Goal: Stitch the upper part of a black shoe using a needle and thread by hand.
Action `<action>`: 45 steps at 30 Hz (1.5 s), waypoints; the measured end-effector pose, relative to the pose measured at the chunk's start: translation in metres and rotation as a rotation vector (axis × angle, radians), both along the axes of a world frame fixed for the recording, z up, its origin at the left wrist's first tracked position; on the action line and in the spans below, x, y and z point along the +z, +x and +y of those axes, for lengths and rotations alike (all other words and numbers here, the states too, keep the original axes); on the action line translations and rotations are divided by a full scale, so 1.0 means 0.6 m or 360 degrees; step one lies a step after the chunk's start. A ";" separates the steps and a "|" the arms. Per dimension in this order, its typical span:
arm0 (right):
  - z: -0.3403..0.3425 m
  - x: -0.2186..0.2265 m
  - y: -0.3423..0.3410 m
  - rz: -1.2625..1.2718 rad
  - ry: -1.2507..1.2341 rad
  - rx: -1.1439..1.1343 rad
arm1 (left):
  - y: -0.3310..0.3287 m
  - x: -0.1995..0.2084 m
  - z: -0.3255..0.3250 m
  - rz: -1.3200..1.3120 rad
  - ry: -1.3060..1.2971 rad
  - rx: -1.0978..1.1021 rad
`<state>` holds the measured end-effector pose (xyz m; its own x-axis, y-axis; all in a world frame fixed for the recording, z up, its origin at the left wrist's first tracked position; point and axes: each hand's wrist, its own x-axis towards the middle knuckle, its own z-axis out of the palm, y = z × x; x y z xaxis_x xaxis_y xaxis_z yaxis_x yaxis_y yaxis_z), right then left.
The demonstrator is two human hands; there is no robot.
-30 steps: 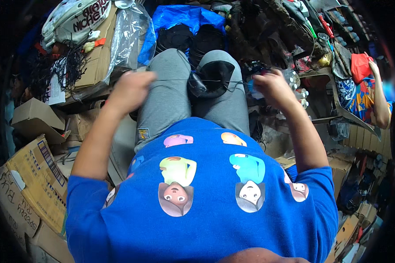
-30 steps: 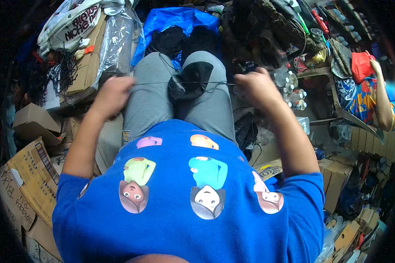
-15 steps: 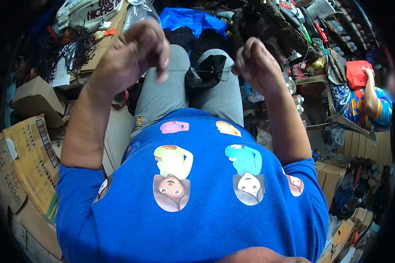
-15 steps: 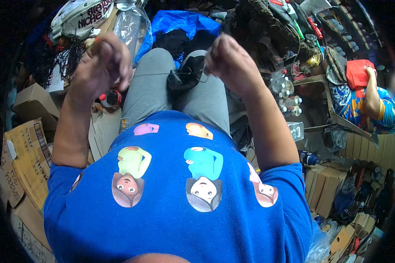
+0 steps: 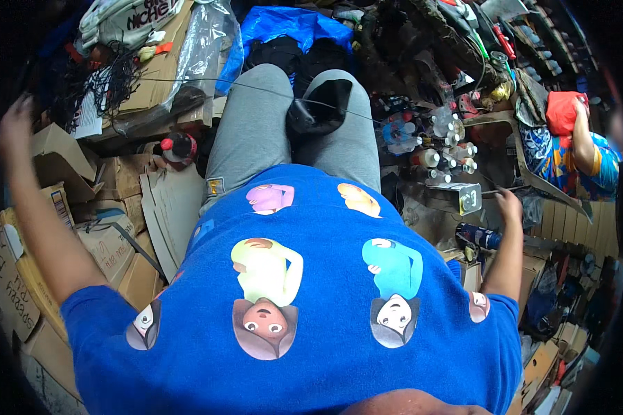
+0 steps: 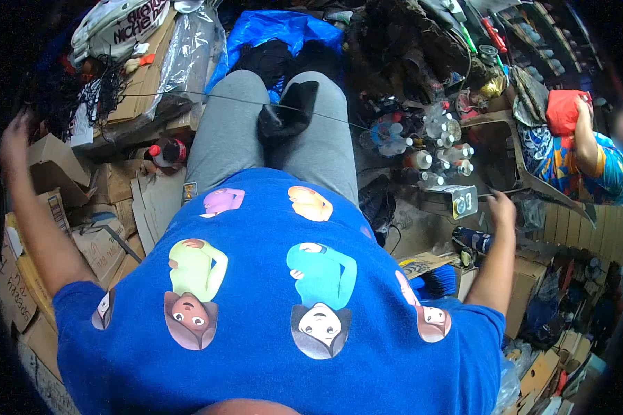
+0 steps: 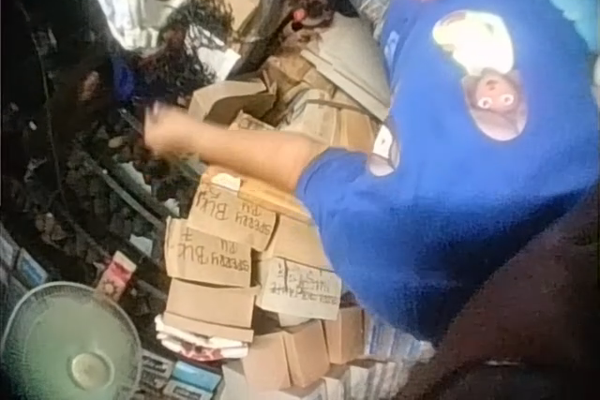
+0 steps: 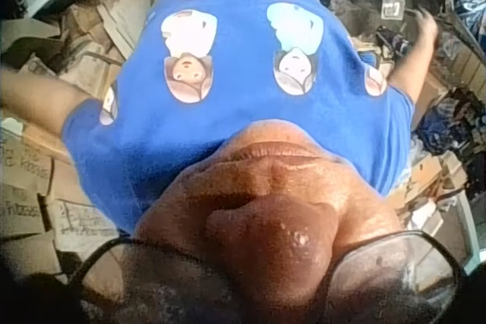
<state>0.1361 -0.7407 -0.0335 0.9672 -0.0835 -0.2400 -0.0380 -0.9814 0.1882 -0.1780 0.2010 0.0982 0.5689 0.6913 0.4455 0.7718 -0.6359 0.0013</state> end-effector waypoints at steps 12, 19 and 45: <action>0.602 0.000 -0.059 0.0336 0.1854 0.0948 | 0.347 -0.201 -0.594 0.0393 -0.1323 -0.2100; 0.600 -0.042 -0.036 0.0476 0.1797 0.1086 | 0.382 -0.239 -0.586 0.0529 -0.1854 -0.2035; 0.639 0.033 -0.094 -0.0067 0.0709 0.1993 | 0.409 -0.263 -0.590 0.0855 -0.1953 -0.2459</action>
<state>0.0800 -0.3574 -0.0137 0.3404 0.9401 0.0171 0.9324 -0.3352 -0.1353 0.0672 -0.1530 -0.0596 0.7430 -0.6501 -0.1594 -0.2279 -0.4696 0.8530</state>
